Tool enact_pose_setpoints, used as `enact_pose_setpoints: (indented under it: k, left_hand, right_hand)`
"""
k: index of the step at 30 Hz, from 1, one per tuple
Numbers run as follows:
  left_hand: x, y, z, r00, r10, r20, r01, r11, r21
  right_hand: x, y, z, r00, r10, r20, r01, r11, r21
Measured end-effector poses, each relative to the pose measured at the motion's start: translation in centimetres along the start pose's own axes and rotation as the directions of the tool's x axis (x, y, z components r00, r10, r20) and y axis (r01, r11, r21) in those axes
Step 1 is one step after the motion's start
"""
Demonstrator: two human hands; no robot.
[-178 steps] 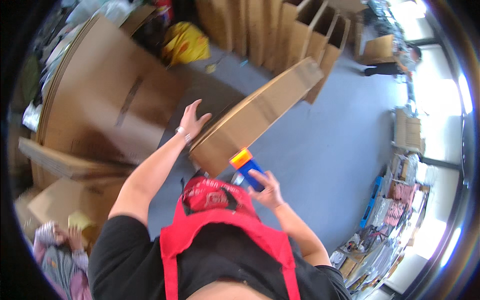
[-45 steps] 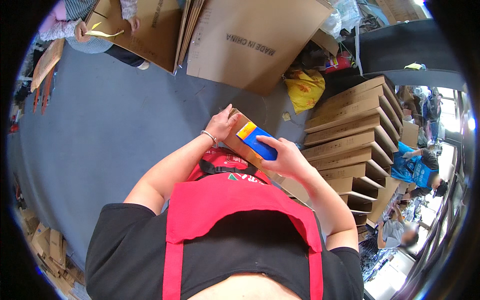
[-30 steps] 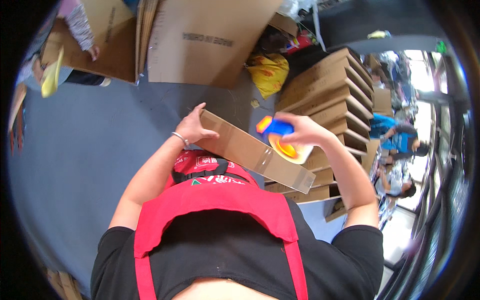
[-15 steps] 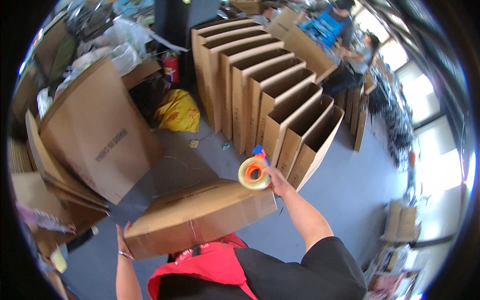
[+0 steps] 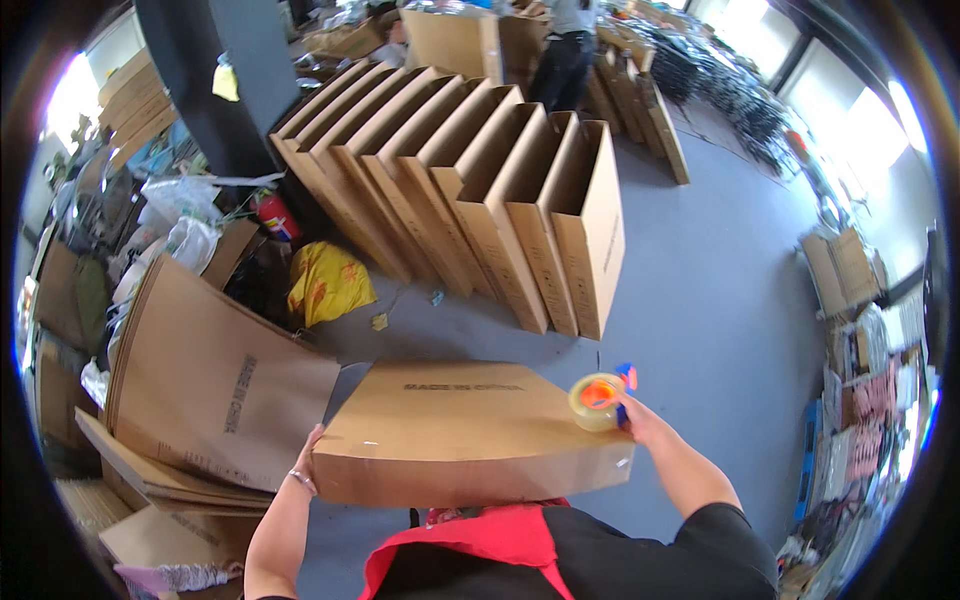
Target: The person repeatedly picks up flat cardboard sheets, folds them into box shapes, and seals the seams with a handheld tape dispenser. Finished boxes are placed into a standing row of similar boxes. Other workers are visible in the background handling cardboard and sweeping.
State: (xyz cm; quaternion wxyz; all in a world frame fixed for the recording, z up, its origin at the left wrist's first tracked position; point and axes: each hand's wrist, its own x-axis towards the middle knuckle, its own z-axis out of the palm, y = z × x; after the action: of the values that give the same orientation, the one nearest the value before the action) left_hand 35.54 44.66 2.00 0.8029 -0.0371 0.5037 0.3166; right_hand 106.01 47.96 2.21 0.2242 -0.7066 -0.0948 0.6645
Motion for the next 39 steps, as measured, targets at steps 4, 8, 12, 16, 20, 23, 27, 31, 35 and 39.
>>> enact_pose_setpoints:
  k: [4, 8, 12, 16, 20, 23, 27, 31, 35, 39]
  left_hand:
    - [6.4, -0.9, 8.2, 0.976, -0.169, 0.134, 0.122, 0.945, 0.304]
    - [10.3, -6.1, 19.2, 0.837, -0.481, 0.262, 0.301, 0.804, 0.513]
    - [10.8, -14.4, 31.2, 0.727, -0.607, 0.32, 0.236, 0.659, 0.714]
    - [8.0, -17.4, 40.5, 0.7, -0.37, 0.611, -0.357, 0.559, 0.748]
    - [2.7, -17.2, 43.8, 0.603, -0.206, 0.771, -0.612, 0.5, 0.613]
    - [0.1, -15.0, 43.0, 0.435, -0.036, 0.9, -0.73, 0.57, 0.376]
    - [-1.9, -15.2, 42.7, 0.367, 0.199, 0.909, -0.811, 0.546, 0.207]
    - [1.7, -19.0, 45.4, 0.194, 0.453, 0.87, -0.971, 0.215, 0.104]
    - [14.1, -28.0, 47.8, 0.059, 0.525, 0.849, -0.931, -0.278, 0.238]
    - [20.8, -30.3, 46.4, 0.428, 0.348, 0.834, -0.727, -0.416, 0.546]
  right_hand:
    - [-11.6, 12.5, -8.8, 0.973, -0.152, -0.175, 0.204, 0.918, 0.34]
    - [-28.7, 21.4, -10.2, 0.939, -0.24, -0.247, 0.312, 0.897, 0.312]
    - [-39.8, 34.1, -6.7, 0.859, -0.189, -0.476, 0.446, 0.73, 0.517]
    - [-34.8, 40.8, -4.8, 0.735, -0.079, -0.673, 0.567, 0.616, 0.547]
    - [-27.9, 44.1, -7.9, 0.599, 0.008, -0.801, 0.677, 0.53, 0.511]
    - [-23.7, 44.1, -13.6, 0.476, -0.012, -0.88, 0.779, 0.471, 0.415]
    - [-19.6, 40.4, -28.3, 0.305, -0.242, -0.921, 0.93, 0.285, 0.233]
    - [-17.7, 12.5, -34.2, 0.44, -0.547, -0.712, 0.898, 0.276, 0.343]
    - [-12.8, -10.2, -37.7, 0.543, -0.679, -0.494, 0.81, 0.268, 0.522]
    - [-2.0, -17.6, -35.0, 0.565, -0.791, -0.235, 0.768, 0.4, 0.501]
